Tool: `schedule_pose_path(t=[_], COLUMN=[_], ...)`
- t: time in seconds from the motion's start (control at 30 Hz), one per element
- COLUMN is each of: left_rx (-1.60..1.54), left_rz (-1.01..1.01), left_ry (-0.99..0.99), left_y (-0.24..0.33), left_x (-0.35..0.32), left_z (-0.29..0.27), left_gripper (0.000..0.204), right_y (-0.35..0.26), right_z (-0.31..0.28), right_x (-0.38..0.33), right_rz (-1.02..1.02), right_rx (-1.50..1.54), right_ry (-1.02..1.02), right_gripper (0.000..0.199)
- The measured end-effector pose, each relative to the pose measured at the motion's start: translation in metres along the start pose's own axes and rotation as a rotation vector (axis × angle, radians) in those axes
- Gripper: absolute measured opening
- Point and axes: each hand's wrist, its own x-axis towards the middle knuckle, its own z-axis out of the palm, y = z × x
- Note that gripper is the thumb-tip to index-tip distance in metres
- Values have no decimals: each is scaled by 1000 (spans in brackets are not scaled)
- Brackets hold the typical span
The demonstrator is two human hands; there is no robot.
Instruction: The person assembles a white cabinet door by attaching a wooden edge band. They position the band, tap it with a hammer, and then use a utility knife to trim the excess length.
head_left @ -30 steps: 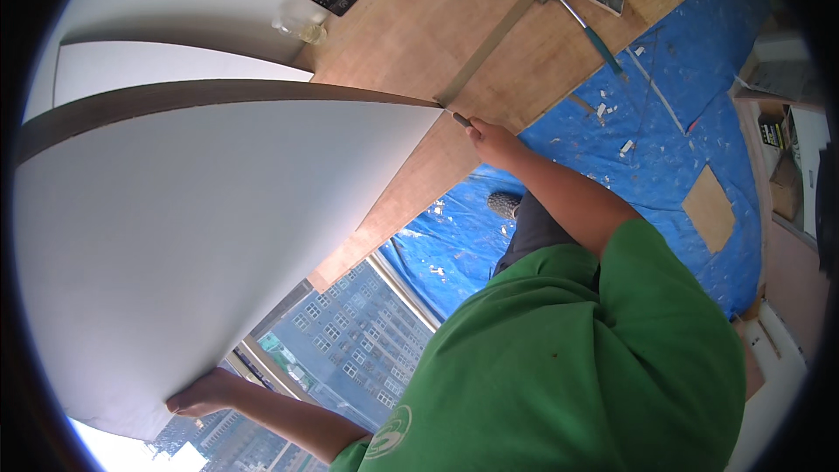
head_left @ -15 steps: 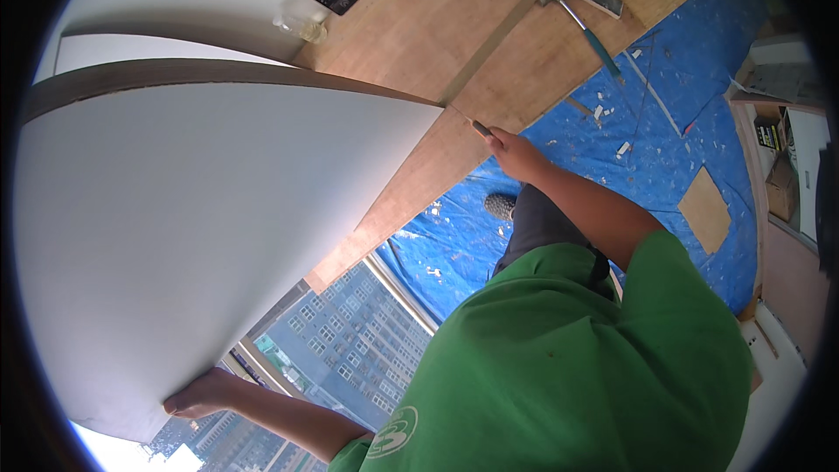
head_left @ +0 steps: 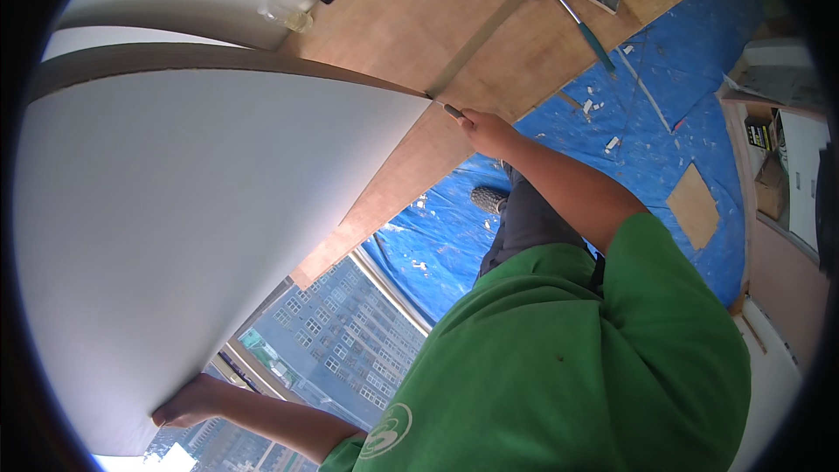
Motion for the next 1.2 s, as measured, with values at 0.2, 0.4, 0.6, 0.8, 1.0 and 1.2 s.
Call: schedule_pose_path(t=[0.2,0.4,0.6,0.8,1.0,1.2], left_rx=[-20,-83,-99,-89,-57,-44], left_rz=[2,-79,-71,-21,48,-22], left_ry=[-6,-14,-17,-30,-51,-6], left_y=[-2,-6,-11,-17,-20,-14], left_x=[2,3,6,12,15,7], left_z=[0,-2,-4,-2,-4,-1], left_gripper=[115,110,109,114,111,105], right_y=[-3,-7,-9,-19,-15,-5], right_z=[-3,-22,-20,-11,4,-7], right_x=[-9,-38,-35,0,5,-30], right_rz=[-48,106,109,9,52,83], right_rx=[-149,-53,-75,16,7,-161], right_ry=[60,-96,59,7,10,-50], right_gripper=[28,31,30,31,29,31])
